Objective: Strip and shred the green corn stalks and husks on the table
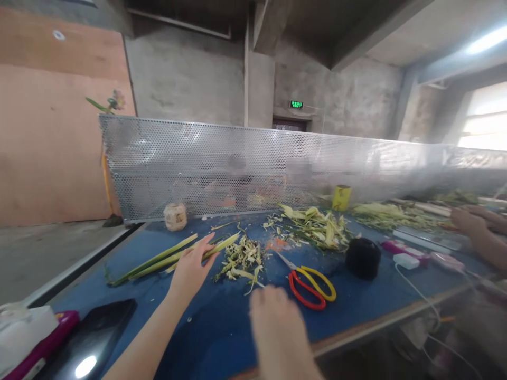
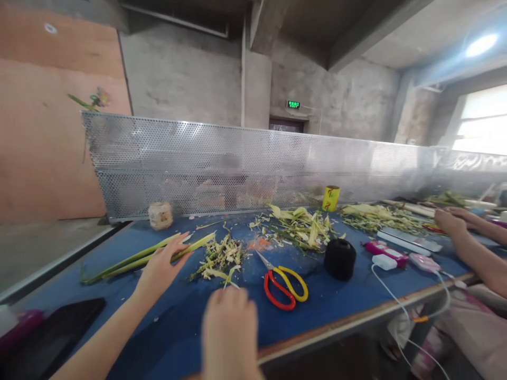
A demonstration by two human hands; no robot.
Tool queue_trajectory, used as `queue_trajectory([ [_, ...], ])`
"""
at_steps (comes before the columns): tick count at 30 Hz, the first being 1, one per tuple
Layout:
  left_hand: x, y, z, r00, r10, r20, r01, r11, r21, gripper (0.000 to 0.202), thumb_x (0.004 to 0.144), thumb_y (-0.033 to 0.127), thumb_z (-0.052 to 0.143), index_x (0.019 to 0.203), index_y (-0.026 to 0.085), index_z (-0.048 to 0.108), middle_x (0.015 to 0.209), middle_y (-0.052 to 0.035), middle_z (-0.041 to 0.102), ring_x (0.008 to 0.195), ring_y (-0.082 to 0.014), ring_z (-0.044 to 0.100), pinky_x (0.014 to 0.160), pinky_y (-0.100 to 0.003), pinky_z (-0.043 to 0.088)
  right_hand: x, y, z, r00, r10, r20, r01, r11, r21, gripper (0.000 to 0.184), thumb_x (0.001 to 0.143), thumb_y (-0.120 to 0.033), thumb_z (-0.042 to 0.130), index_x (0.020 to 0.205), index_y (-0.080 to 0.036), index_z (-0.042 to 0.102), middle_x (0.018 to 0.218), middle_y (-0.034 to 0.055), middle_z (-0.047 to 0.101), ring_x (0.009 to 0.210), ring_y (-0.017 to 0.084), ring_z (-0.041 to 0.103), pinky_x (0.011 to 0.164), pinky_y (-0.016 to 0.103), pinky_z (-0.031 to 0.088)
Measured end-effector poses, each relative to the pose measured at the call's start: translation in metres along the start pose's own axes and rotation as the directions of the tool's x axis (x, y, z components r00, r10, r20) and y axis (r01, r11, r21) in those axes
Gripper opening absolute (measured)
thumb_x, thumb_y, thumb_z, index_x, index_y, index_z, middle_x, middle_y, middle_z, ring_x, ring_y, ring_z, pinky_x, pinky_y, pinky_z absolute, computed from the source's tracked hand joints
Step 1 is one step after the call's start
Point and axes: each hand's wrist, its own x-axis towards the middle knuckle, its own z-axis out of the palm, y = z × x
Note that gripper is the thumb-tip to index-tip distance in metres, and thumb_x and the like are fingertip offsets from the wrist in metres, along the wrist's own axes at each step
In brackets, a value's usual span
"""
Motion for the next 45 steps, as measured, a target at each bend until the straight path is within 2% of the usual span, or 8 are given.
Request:
queue_trajectory([
  [4,0.001,0.004,0.004,0.997,0.020,0.074,-0.020,1.000,-0.011,0.040,0.079,0.030,0.047,0.118,0.025,0.042,0.084,-0.0024,0.069,0.078,-0.0208,0.062,0.079,-0.035,0.039,0.023,0.063,0.011,0.875,0.470,0.113,-0.390,0.825,-0.409,0.030,0.074,0.005,0.034,0.078,-0.005,0.062,0.077,0.0209,0.060,0.073,0.028,0.059,0.056,0.036,0.045],
  [7,0.001,0.006,0.005,0.994,0.021,0.106,-0.021,1.000,-0.005,0.039,0.079,0.029,0.048,0.117,0.023,0.043,0.085,-0.0029,0.069,0.081,-0.0211,0.061,0.079,-0.034,0.039,0.021,0.087,0.011,0.842,0.493,0.219,-0.369,0.822,-0.435,0.036,0.074,0.006,0.029,0.087,-0.004,0.061,0.082,0.0216,0.061,0.076,0.028,0.060,0.059,0.034,0.044],
  [12,0.000,0.006,0.003,0.995,0.004,0.097,-0.004,1.000,0.004,0.039,0.079,0.028,0.047,0.117,0.022,0.042,0.087,-0.0039,0.068,0.081,-0.0205,0.061,0.080,-0.034,0.038,0.027,0.085,0.003,0.771,0.489,0.409,-0.331,0.855,-0.399,0.037,0.074,0.007,0.029,0.093,-0.003,0.059,0.085,0.0209,0.062,0.082,0.027,0.061,0.063,0.032,0.043],
  [20,0.001,0.011,0.001,0.990,-0.009,0.142,0.006,1.000,0.024,0.039,0.080,0.028,0.047,0.118,0.020,0.042,0.088,-0.0035,0.068,0.086,-0.0194,0.061,0.081,-0.034,0.040,0.062,0.097,-0.008,0.833,0.446,0.326,-0.230,0.816,-0.530,0.032,0.075,0.004,0.031,0.091,0.001,0.058,0.084,0.0235,0.059,0.080,0.029,0.061,0.067,0.036,0.039],
  [26,0.000,0.011,0.000,0.990,-0.032,0.140,0.037,0.999,-0.028,0.041,0.080,0.027,0.046,0.120,0.021,0.040,0.091,-0.0023,0.067,0.087,-0.0183,0.060,0.083,-0.035,0.040,0.067,0.126,0.004,0.749,0.541,0.383,-0.377,0.823,-0.425,0.025,0.072,-0.014,0.051,0.096,-0.007,0.053,0.095,0.0182,0.057,0.088,0.027,0.057,0.071,0.040,0.040],
  [35,0.003,0.007,0.007,0.908,-0.404,0.110,0.400,0.763,-0.508,0.043,0.070,0.034,0.056,0.109,0.018,0.046,0.071,-0.0005,0.064,0.059,-0.0143,0.062,0.062,-0.027,0.046,0.088,0.099,0.030,0.888,0.242,0.390,-0.372,0.878,0.302,0.035,0.072,-0.050,0.048,0.085,-0.017,0.048,0.073,0.0056,0.059,0.066,0.017,0.056,0.056,0.026,0.041],
  [41,0.004,0.004,-0.001,0.846,-0.529,0.070,0.422,0.582,-0.695,0.044,0.068,0.035,0.059,0.105,0.015,0.046,0.076,-0.0033,0.063,0.057,-0.0127,0.060,0.060,-0.027,0.046,0.134,0.076,0.068,0.952,0.114,0.283,-0.225,0.888,0.401,0.040,0.072,-0.055,0.042,0.088,-0.018,0.044,0.068,0.0022,0.054,0.063,0.017,0.053,0.055,0.026,0.038],
  [45,0.005,0.003,0.002,0.831,-0.551,0.076,0.430,0.550,-0.716,0.045,0.069,0.031,0.058,0.107,0.015,0.043,0.075,-0.0023,0.062,0.054,-0.0103,0.057,0.058,-0.025,0.045,0.133,0.078,0.083,0.947,0.053,0.317,-0.158,0.936,0.316,0.036,0.074,-0.053,0.040,0.084,-0.019,0.044,0.067,0.0023,0.053,0.067,0.020,0.054,0.061,0.030,0.037],
])
